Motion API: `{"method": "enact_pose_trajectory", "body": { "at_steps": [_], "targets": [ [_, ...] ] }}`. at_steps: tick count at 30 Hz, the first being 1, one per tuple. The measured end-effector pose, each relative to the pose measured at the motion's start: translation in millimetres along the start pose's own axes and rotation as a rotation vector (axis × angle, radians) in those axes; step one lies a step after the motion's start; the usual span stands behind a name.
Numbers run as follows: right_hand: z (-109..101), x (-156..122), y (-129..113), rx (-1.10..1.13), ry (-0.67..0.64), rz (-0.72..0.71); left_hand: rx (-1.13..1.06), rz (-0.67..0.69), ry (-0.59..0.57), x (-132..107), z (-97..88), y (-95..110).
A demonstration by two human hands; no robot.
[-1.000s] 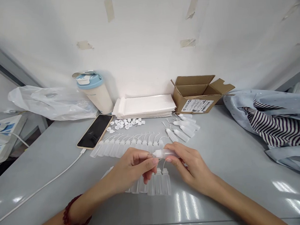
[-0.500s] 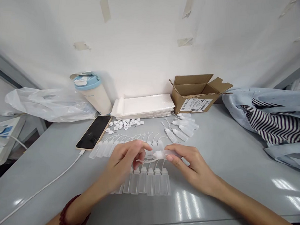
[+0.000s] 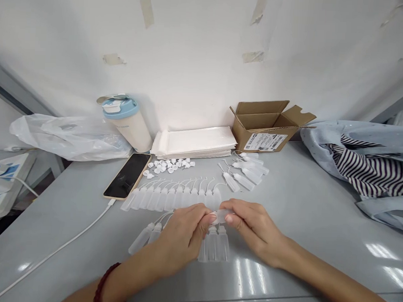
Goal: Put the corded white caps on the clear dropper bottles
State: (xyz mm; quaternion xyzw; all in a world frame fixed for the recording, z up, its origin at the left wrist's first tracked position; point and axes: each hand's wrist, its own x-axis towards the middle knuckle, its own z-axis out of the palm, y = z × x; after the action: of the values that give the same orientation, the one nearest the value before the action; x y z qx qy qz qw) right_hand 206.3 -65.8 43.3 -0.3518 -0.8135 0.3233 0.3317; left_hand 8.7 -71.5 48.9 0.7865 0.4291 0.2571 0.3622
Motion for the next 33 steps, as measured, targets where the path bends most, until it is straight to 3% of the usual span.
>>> {"method": "enact_pose_trajectory", "body": {
  "at_steps": [2,4,8,13,17,20,24,28,31,33],
  "targets": [
    [0,2,-3,0.071,-0.009,0.091,0.063,0.067,0.037,-1,3.3,0],
    [0,3,-5,0.086,-0.007,0.135,0.074,0.043,0.04,1,2.5,-1],
    [-1,5,5,-0.1,0.144,0.083,0.082,-0.053,0.108,9,-12.7,-9],
    [-7,8,34,-0.52,0.451,-0.099,0.428,0.013,0.371,27,-45.5,-48],
    [-12,12,52,-0.769,0.528,-0.1,0.573,0.023,0.375,40,-66.7,-80],
    [-15,14,58,-0.884,0.513,0.002,0.593,0.028,0.31,45,-74.2,-92],
    [-19,16,59,-0.982,0.392,0.18,0.612,0.02,0.239,48,-75.6,-99],
    [-21,16,54,-1.022,0.38,0.245,0.619,0.005,0.187,50,-73.8,-103],
    [-22,12,37,-0.916,0.378,0.239,0.616,-0.011,0.174,51,-72.9,-102],
    [-23,8,21,-0.712,0.264,0.252,0.614,-0.022,0.189,51,-72.3,-99]
  ]
}}
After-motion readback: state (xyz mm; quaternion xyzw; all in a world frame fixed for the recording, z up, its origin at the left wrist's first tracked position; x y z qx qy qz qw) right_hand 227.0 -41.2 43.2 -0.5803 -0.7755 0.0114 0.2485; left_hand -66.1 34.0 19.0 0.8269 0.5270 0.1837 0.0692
